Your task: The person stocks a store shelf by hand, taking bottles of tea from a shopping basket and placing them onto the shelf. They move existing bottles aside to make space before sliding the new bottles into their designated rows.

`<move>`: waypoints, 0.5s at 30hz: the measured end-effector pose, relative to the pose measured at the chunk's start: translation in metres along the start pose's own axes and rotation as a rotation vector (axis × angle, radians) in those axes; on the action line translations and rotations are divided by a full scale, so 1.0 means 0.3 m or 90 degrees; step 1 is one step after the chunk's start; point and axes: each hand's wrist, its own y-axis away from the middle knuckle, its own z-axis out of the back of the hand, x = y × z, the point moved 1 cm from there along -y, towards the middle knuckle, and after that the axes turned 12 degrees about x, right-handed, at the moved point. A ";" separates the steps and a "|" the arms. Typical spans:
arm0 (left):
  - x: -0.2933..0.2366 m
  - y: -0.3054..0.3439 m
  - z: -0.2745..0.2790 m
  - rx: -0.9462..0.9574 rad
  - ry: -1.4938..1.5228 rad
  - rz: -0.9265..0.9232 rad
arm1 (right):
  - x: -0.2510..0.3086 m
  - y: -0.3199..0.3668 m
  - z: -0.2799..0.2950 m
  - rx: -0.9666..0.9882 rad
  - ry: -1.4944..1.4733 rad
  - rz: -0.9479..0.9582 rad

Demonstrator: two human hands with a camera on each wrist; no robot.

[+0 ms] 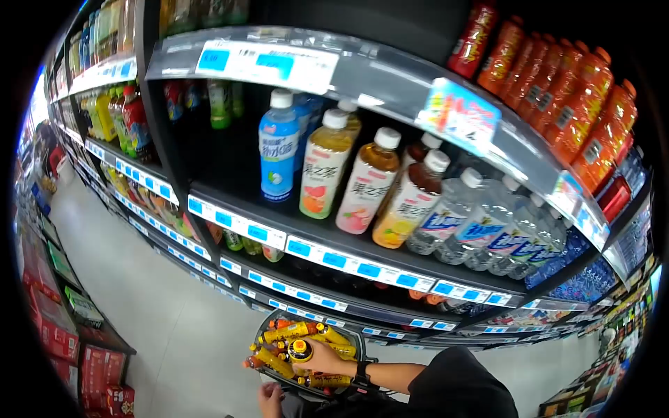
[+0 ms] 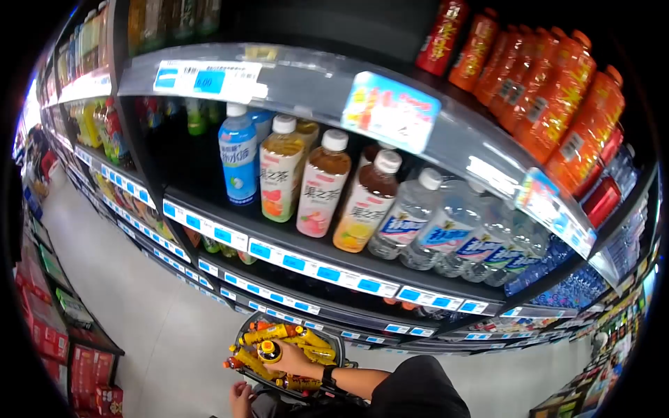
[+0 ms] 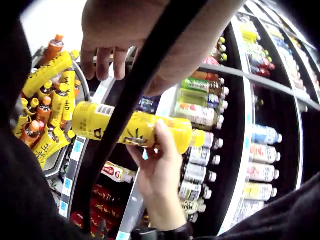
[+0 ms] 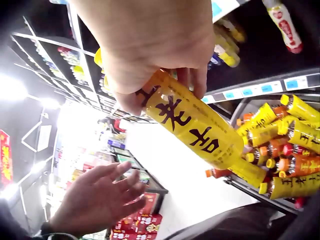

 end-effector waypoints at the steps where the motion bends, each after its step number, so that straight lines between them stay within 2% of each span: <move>1: 0.023 -0.028 -0.021 0.072 -0.054 -0.118 | 0.055 0.024 0.026 0.005 -0.030 0.019; 2: -0.012 -0.012 -0.058 0.076 -0.057 -0.125 | 0.113 0.054 0.050 0.011 -0.061 0.038; 4: -0.173 0.052 -0.186 0.059 -0.474 -0.317 | 0.217 0.109 0.087 0.013 -0.083 0.067; 5: -0.223 0.064 -0.238 0.061 -0.477 -0.328 | 0.249 0.127 0.103 0.019 -0.099 0.095; 7: -0.310 0.096 -0.327 0.166 -0.289 -0.370 | 0.311 0.165 0.122 0.022 -0.119 0.139; 12: -0.514 0.238 -0.449 0.124 -0.391 -0.506 | 0.513 0.293 0.225 0.005 -0.195 0.256; 14: -0.569 0.251 -0.476 0.203 -0.312 -0.525 | 0.555 0.329 0.289 -0.004 -0.265 0.296; 15: -0.644 0.292 -0.521 0.290 -0.172 -0.527 | 0.530 0.328 0.311 0.002 -0.282 0.254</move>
